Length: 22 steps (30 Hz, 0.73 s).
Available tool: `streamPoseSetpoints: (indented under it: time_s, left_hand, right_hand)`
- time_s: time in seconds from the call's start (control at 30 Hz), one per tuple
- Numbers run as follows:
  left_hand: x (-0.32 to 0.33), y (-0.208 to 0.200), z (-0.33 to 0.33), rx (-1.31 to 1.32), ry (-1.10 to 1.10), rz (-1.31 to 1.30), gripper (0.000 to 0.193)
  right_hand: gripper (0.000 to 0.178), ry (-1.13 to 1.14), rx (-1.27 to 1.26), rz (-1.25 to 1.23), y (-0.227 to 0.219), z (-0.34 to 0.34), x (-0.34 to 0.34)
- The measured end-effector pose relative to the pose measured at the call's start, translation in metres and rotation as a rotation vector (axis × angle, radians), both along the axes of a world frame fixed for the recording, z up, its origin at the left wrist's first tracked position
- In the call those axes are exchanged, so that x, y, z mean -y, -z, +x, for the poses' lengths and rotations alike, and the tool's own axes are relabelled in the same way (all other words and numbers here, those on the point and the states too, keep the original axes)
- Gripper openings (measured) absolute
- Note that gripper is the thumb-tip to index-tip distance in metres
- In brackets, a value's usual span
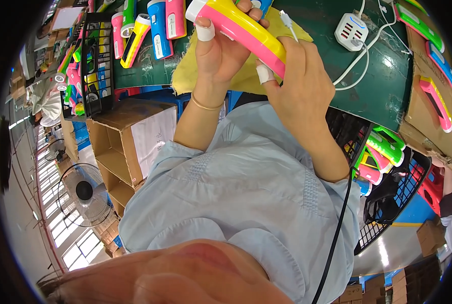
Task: Assembling and testing various colored flashlights on an industrial production line.
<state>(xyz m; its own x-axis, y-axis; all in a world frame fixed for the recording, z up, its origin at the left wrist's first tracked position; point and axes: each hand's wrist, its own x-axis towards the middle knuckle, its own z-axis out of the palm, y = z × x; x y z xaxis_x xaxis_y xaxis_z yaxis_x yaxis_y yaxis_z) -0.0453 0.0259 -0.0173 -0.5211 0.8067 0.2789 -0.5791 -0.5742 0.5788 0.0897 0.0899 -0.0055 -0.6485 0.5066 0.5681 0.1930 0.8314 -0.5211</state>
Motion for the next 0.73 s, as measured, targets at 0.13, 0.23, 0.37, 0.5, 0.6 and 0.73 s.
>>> streamPoseSetpoints:
  time_s: [0.13, 0.23, 0.37, 0.5, 0.6, 0.73]
  left_hand:
    - [-0.004, -0.008, 0.009, 0.046, 0.006, -0.075, 0.057]
    - [0.003, 0.012, -0.009, -0.321, -0.214, -0.469, 0.071]
    - [-0.005, 0.007, -0.017, -1.449, -0.888, -0.819, 0.062]
    - [-0.025, 0.012, -0.001, -1.894, -1.029, -1.067, 0.052]
    - [-0.039, 0.023, 0.004, -2.123, -1.032, -1.219, 0.053]
    - [-0.045, 0.037, 0.008, -1.839, -0.907, -1.302, 0.078]
  right_hand:
    - [0.04, -0.06, 0.054, -0.041, 0.003, 0.002, -0.006]
    - [0.034, 0.201, 0.056, 0.001, 0.002, 0.01, -0.047]
    - [0.065, 1.064, 0.212, 0.024, 0.019, 0.083, -0.206]
    - [0.066, 1.149, 0.347, -0.107, 0.033, 0.131, -0.305]
    - [0.058, 1.243, 0.196, 0.657, 0.031, 0.106, -0.272]
    - [0.031, 0.636, -0.196, -0.135, -0.021, 0.041, -0.137]
